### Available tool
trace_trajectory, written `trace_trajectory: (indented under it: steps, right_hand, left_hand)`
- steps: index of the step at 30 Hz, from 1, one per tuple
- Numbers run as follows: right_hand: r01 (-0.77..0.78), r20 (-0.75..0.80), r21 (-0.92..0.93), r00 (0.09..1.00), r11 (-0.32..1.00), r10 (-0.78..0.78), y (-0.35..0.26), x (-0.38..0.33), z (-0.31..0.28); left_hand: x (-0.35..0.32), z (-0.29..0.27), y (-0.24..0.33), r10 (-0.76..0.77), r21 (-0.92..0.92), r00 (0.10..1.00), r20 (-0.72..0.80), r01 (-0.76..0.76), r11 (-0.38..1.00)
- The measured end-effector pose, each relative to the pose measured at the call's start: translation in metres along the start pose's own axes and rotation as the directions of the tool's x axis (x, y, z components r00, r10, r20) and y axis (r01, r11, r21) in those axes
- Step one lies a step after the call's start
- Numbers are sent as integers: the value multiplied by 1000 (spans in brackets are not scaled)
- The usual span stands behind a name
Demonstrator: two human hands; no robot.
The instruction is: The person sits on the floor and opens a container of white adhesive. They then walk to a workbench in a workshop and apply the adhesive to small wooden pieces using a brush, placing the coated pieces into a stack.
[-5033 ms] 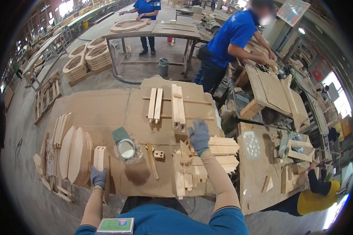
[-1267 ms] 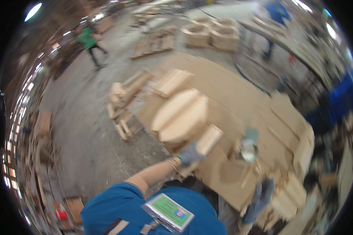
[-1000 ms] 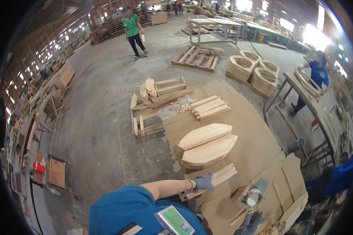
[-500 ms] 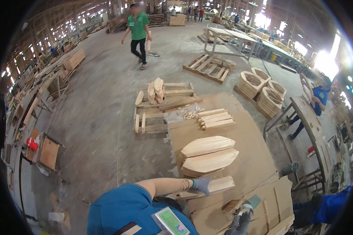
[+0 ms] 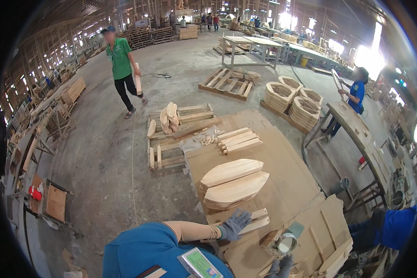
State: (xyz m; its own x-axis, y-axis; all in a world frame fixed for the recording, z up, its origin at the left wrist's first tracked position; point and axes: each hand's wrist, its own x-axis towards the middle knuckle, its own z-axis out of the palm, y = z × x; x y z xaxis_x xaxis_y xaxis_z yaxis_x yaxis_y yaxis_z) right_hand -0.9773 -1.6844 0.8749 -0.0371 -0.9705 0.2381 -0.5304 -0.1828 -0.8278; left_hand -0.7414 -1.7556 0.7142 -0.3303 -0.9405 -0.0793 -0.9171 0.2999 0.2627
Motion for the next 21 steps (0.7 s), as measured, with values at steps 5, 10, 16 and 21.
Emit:
trace_trajectory:
  steps: [5,10,16,21]
  right_hand:
    - [-91,-92,69,991,993,97,14,-8,-11]
    - [-24,-231,19,972,1000,28,63,-22,-17]
    - [-51,-220,-25,975,998,44,54,-39,-51]
    - [-119,-269,277,943,953,196,52,-50,-67]
  left_hand:
    - [4,30,26,124,43,989,-78,-121,992]
    - [-1,82,23,227,-148,945,-237,-266,953]
    - [5,71,56,-273,-75,955,116,282,956]
    - [15,56,59,-442,68,855,272,441,895]
